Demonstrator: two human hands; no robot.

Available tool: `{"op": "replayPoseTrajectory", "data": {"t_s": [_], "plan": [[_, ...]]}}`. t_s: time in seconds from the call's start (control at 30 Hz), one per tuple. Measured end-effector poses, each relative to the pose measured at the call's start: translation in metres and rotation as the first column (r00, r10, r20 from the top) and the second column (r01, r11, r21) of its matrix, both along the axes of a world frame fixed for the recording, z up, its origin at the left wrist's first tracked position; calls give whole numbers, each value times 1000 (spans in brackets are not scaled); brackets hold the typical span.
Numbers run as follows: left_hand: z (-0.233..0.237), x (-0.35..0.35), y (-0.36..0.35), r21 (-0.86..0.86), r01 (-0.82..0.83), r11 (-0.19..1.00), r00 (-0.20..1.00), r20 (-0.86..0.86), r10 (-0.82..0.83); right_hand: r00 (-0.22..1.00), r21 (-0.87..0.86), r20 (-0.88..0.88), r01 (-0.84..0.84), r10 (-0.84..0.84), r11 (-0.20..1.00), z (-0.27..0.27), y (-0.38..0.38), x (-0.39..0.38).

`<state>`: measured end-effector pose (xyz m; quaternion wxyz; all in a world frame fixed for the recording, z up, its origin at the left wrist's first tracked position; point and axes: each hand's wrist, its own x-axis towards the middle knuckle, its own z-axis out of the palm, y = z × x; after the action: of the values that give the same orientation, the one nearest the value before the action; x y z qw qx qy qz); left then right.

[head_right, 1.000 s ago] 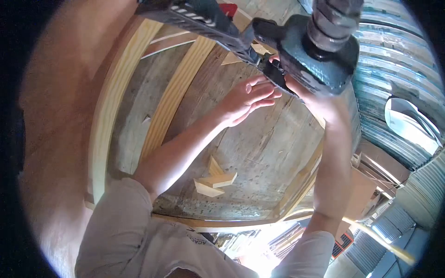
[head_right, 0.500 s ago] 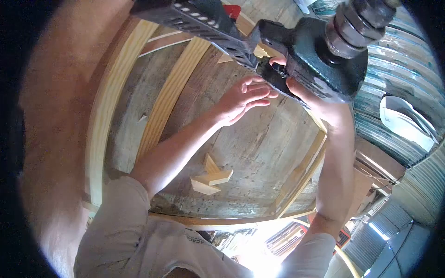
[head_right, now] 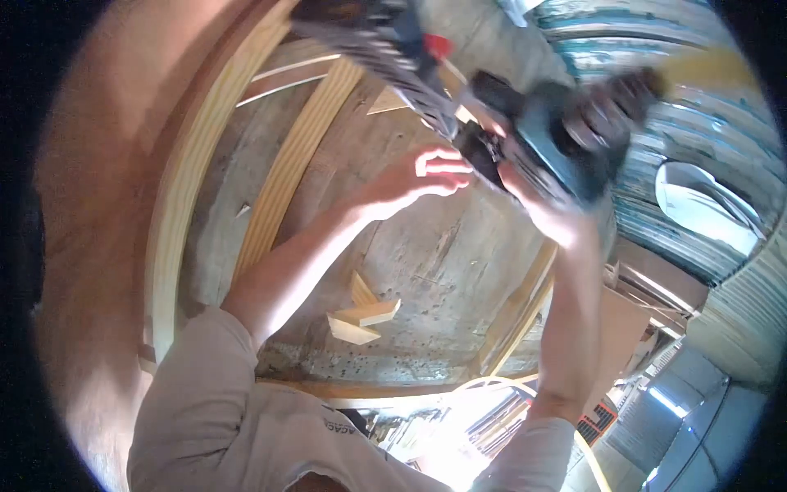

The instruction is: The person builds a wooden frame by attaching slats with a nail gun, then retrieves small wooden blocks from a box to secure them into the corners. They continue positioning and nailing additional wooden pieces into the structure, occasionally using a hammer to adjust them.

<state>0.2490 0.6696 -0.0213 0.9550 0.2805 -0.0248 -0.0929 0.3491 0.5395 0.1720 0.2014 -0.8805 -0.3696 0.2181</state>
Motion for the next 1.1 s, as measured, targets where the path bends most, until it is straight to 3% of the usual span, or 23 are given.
{"op": "replayPoseTrajectory", "data": {"t_s": [0.03, 0.07, 0.1, 0.17, 0.27, 0.3, 0.33, 0.4, 0.43, 0.5, 0.57, 0.6, 0.63, 0.67, 0.73, 0.77, 0.8, 0.9, 0.93, 0.97, 1.03, 1.07, 1.1], "plan": [[-2, 1, -3, 87, 15, 996, 990, 138, -27, 958, 225, -241, 213, -158, 951, 11, -4, -26], [-7, -1, -7, 284, 37, 958, 985, 153, -83, 902, 242, -329, 366, -279, 899, 28, -17, -49], [-16, 0, -15, 383, 71, 921, 985, 119, -125, 864, 376, -383, 470, -328, 798, 45, -27, -79], [-26, -2, -24, 707, 46, 705, 995, 29, -94, 822, 385, -191, 566, -537, 729, 95, -74, -139], [-25, -11, -20, 900, 30, 435, 984, 51, -172, 537, 512, -125, 755, -834, 409, 173, -131, -265], [-27, -15, -21, 904, 26, 427, 983, 55, -175, 764, 472, -188, 621, -617, 626, 201, -166, -299], [-32, -25, -22, 896, -58, 440, 989, 112, -99, 743, 480, -172, 637, -647, 604, 214, -191, -329], [-42, -28, -19, 912, -84, 402, 964, 175, -198, 646, 577, -208, 688, -735, 441, 248, -245, -418], [-55, -29, -21, 899, -79, 432, 972, 165, -167, 601, 622, -243, 699, -761, 353, 263, -275, -472], [-44, -58, -29, 926, -24, 378, 974, 107, -201, 510, 675, -353, 719, -784, 163, 250, -294, -586], [-44, -103, -36, 935, 11, 356, 972, 73, -222, 400, 670, -505, 740, -765, -55, 242, -352, -641], [-48, -126, -41, 948, -29, 317, 974, 98, -206, 351, 661, -572, 732, -742, -163, 181, -313, -654], [-48, -146, -44, 957, -73, 281, 973, 130, -189, 306, 645, -633, 717, -711, -265, 201, -394, -658], [-40, -170, -42, 962, -178, 209, 967, 211, -145, 269, 625, -686, 694, -676, -358, 180, -412, -663], [-36, -210, -37, 965, -204, 165, 974, 217, -66, 219, 575, -774, 636, -594, -515, 109, -385, -671], [-47, -231, -37, 950, -269, 161, 963, 269, 24, 197, 539, -815, 604, -545, -587, 100, -446, -632], [-46, -252, -36, 963, -215, 161, 977, 212, 32, 180, 495, -854, 574, -489, -652, 68, -451, -627], [-38, -300, -35, 979, -179, 100, 983, 182, -17, 134, 319, -947, 473, -291, -821, -19, -460, -610], [-35, -308, -37, 979, -192, 69, 979, 196, -60, 55, 373, -914, 501, -402, -781, -50, -446, -585], [-32, -311, -40, 978, -209, 27, 971, 211, -112, -13, 155, -983, 488, -185, -859, -64, -433, -559], [-27, -310, -53, 985, -172, -32, 981, 168, -98, 193, 547, -803, 616, -564, -567, -110, -403, -530], [-15, -307, -61, 940, -301, -159, 952, 287, -104, 107, 349, -933, 511, -345, -786, -119, -395, -510], [-18, -301, -63, 934, -308, -179, 950, 293, -108, 52, 103, -995, 374, -90, -922, -125, -393, -488]]}}
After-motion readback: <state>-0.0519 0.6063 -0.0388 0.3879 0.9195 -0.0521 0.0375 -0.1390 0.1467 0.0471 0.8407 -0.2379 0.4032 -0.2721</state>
